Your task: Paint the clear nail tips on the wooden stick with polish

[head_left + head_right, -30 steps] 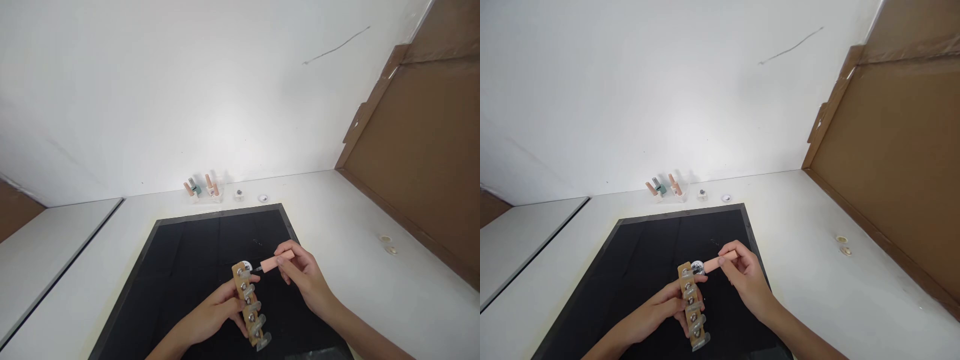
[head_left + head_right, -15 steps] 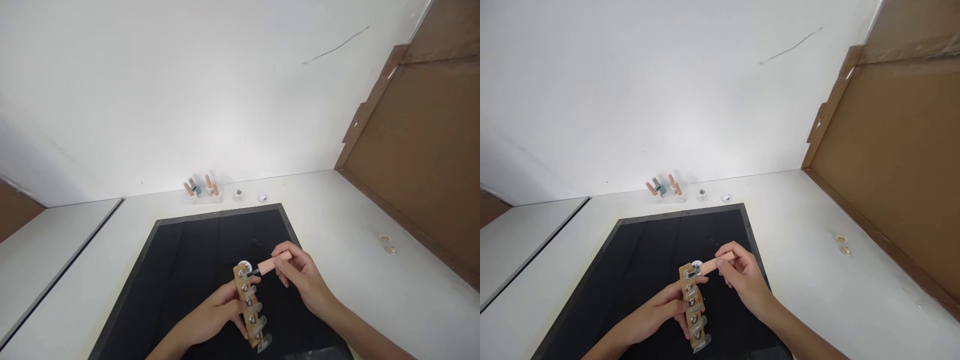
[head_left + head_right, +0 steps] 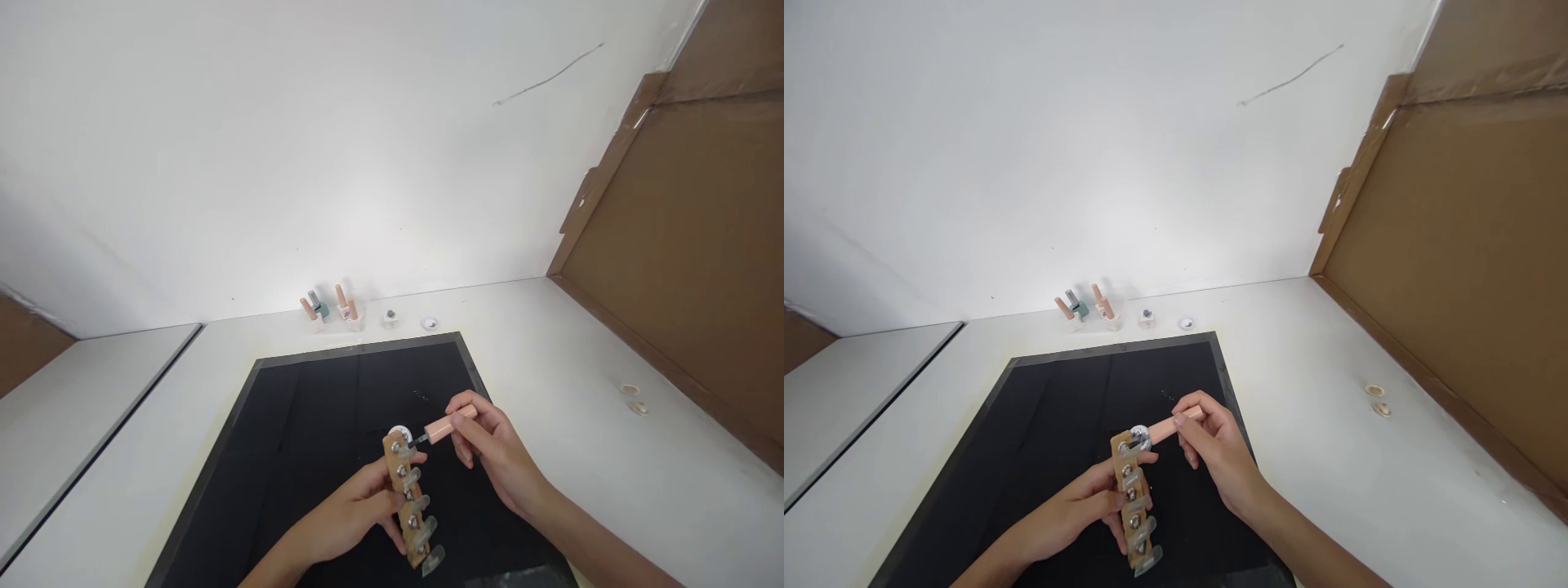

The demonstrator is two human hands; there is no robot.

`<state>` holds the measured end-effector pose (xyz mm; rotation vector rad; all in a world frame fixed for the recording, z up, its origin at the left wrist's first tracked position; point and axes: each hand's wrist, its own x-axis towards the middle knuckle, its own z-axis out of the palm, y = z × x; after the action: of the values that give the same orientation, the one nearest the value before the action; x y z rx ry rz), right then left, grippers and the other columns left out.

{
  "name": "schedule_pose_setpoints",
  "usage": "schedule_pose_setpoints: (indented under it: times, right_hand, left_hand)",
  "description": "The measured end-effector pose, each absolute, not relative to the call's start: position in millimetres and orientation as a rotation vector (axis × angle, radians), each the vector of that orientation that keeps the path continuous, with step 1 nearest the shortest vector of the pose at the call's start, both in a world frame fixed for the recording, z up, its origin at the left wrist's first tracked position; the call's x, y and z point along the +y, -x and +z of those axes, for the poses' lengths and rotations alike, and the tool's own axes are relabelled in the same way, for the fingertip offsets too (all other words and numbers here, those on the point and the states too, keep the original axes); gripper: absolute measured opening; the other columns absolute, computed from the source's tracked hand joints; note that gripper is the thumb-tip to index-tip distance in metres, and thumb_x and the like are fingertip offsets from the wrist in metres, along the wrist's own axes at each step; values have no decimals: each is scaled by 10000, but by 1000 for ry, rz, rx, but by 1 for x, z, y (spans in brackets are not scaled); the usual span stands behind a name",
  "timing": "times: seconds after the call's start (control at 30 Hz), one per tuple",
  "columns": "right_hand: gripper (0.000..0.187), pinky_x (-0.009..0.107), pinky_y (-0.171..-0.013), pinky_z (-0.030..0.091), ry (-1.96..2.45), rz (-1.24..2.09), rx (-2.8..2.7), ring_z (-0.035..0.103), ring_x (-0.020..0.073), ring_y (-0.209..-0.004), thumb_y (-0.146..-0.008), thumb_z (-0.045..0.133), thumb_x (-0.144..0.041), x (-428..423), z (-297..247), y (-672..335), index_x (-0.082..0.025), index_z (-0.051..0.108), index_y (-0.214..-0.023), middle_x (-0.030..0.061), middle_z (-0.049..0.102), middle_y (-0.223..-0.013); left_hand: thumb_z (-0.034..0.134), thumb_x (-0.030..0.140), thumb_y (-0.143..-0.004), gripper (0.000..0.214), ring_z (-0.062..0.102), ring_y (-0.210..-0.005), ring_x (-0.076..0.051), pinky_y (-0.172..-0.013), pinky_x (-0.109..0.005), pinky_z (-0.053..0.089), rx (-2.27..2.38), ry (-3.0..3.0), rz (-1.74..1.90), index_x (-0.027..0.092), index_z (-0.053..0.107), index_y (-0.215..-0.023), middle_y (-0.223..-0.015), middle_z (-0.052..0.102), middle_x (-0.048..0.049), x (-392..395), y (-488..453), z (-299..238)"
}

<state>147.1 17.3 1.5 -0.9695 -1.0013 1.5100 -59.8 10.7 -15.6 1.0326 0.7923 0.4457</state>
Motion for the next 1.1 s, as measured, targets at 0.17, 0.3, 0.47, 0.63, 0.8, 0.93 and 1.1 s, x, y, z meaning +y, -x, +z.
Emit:
schedule_pose_setpoints:
  times: [0.17, 0.3, 0.47, 0.63, 0.8, 0.93, 1.1]
  right_hand:
    - [297, 202, -437, 285, 975, 1555, -1021, 346, 66, -432, -774, 651, -458, 17, 4, -146, -175, 563, -801, -68, 446, -508]
    - [303, 197, -434, 290, 993, 1563, -1017, 349, 63, -428, -765, 659, -459, 18, 5, -146, -172, 566, -784, -71, 446, -495]
    - [262, 196, -430, 284, 1029, 1539, -972, 327, 72, -441, -778, 649, -414, 20, 2, -147, -173, 553, -739, -72, 417, -475]
    - [280, 198, -413, 265, 1052, 1583, -848, 277, 69, -424, -736, 672, -400, 23, 4, -148, -185, 503, -674, -89, 359, -460]
    - [279, 197, -417, 266, 980, 1674, -854, 299, 64, -425, -765, 661, -422, 23, 6, -147, -181, 528, -715, -81, 392, -480]
    - [285, 201, -424, 276, 975, 1705, -908, 331, 64, -420, -772, 663, -438, 21, 5, -147, -172, 560, -761, -72, 433, -480]
    - [291, 196, -415, 274, 998, 1700, -921, 340, 65, -419, -757, 674, -444, 22, 5, -147, -174, 564, -762, -74, 436, -477]
  left_hand:
    - [629, 302, -773, 439, 619, -786, -191, -653, -354, 544, 759, -1045, 454, 251, 564, -1204, -874, 565, -18, 11, 59, -17]
    - [645, 298, -760, 444, 620, -777, -185, -647, -345, 543, 763, -1048, 451, 249, 570, -1195, -877, 569, -18, 11, 59, -15]
    - [642, 312, -766, 452, 623, -756, -180, -650, -346, 545, 773, -1063, 446, 248, 564, -1207, -862, 563, -16, 10, 59, -13]
    - [648, 316, -761, 456, 619, -757, -175, -648, -337, 546, 771, -1052, 455, 258, 569, -1206, -866, 567, -13, 11, 60, -15]
    - [654, 327, -747, 459, 612, -767, -182, -648, -339, 541, 791, -1061, 442, 237, 581, -1192, -870, 564, -21, 11, 59, -11]
    - [653, 340, -744, 470, 612, -742, -175, -655, -345, 535, 804, -1071, 424, 232, 578, -1195, -852, 569, -18, 11, 57, -5]
    - [662, 353, -736, 481, 609, -736, -170, -647, -335, 531, 802, -1073, 429, 231, 580, -1194, -841, 566, -15, 11, 56, -4]
